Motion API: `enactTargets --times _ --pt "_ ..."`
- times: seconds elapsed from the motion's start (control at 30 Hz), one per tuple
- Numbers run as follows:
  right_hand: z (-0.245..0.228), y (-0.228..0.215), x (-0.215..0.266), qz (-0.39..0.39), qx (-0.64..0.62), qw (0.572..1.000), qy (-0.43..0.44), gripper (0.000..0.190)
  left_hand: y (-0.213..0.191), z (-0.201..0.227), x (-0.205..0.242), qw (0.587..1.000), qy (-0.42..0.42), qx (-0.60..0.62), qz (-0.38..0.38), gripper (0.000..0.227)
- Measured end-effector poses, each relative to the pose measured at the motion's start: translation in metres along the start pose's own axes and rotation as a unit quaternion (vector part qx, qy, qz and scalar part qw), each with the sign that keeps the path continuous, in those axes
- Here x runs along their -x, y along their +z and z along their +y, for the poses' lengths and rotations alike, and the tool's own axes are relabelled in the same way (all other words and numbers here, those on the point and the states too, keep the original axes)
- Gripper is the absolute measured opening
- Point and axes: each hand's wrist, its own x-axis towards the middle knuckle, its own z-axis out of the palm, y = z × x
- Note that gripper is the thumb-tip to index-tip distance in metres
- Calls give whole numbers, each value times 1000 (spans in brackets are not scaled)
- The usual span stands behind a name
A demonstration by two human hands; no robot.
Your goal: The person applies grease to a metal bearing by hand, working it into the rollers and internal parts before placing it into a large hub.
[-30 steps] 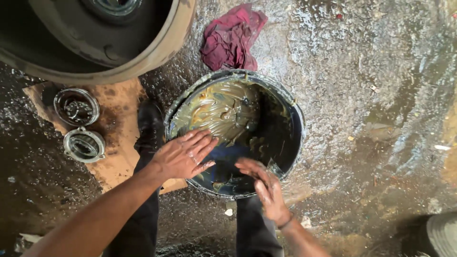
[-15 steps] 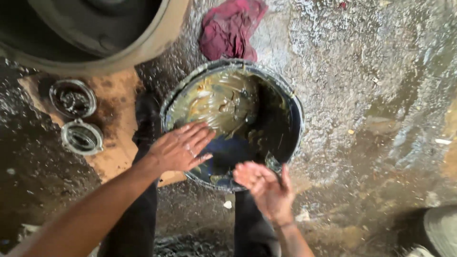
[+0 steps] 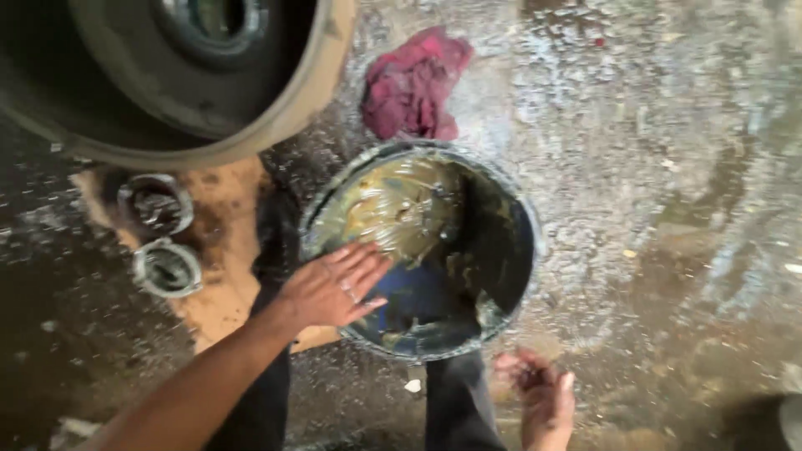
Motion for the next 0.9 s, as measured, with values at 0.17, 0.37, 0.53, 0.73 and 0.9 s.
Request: enactTargets --times 0.17,0.37,0.53,0.73,0.9 --pt "0 134 -35 -107 522 798 -280 78 11 -1 0 999 13 41 1 83" --pt "19 109 -55 -285 767 434 -377 96 8 -8 58 992 106 52 -47 103" --pt "-7 46 -17 -310 796 385 -351 97 -19 -2 103 994 108 7 24 106" --pt "-12 27 13 -293 776 412 -377 85 -43 32 122 997 59 57 -1 108" --pt "-10 223 29 -325 717 504 -356 76 -100 82 62 951 105 281 -68 75"
